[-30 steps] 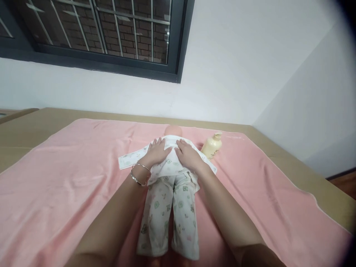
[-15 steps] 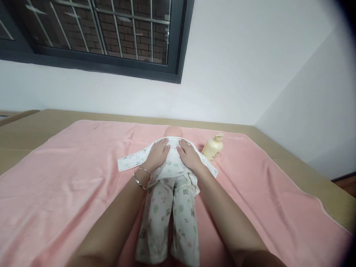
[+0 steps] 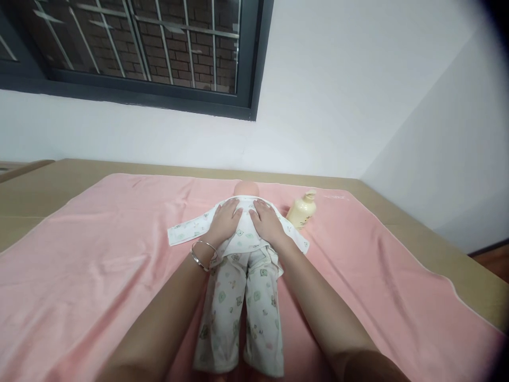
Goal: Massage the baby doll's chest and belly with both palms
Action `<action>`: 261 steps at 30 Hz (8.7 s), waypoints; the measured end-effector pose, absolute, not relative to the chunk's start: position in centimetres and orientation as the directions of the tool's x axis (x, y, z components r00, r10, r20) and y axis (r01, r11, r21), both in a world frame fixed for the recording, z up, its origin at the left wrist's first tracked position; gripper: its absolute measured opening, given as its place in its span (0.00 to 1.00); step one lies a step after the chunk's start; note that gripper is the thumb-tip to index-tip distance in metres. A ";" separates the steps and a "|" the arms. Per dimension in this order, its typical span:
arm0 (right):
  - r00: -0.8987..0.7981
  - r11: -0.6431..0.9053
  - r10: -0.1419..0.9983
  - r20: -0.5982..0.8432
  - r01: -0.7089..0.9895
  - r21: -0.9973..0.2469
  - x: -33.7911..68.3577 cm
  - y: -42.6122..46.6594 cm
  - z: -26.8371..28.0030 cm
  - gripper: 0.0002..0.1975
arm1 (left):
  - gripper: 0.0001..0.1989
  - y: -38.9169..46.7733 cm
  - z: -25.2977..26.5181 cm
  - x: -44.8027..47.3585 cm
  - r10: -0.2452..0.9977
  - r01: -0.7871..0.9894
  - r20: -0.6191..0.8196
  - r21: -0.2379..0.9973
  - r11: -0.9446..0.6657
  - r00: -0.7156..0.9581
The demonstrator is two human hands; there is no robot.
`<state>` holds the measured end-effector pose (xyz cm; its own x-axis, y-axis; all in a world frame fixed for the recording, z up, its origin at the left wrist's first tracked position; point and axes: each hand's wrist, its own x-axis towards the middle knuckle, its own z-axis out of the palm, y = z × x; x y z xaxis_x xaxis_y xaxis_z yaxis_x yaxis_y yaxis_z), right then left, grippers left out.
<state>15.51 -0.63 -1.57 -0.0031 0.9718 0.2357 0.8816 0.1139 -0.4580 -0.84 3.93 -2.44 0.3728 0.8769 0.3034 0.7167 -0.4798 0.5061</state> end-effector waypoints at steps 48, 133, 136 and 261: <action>-0.150 0.211 0.969 0.195 0.915 -0.345 13.9 -3.2 1.7 0.24 | 0.19 0.8 1.1 0.1 0.854 0.820 0.328 0.286 -0.496 0.403; 0.042 0.032 0.978 0.203 0.936 -0.351 14.7 -1.0 -2.0 0.36 | 0.27 1.8 -0.6 -0.4 0.919 0.811 0.156 0.434 -0.392 0.361; 0.061 0.006 0.982 0.179 0.935 -0.355 14.7 -1.2 -1.7 0.35 | 0.28 1.7 -0.4 -0.5 0.917 0.812 0.144 0.428 -0.397 0.372; -0.255 0.494 0.865 0.432 0.585 -0.643 16.5 -6.4 6.9 0.08 | 0.05 -2.2 7.9 -2.6 0.814 0.404 0.243 0.772 -0.492 0.527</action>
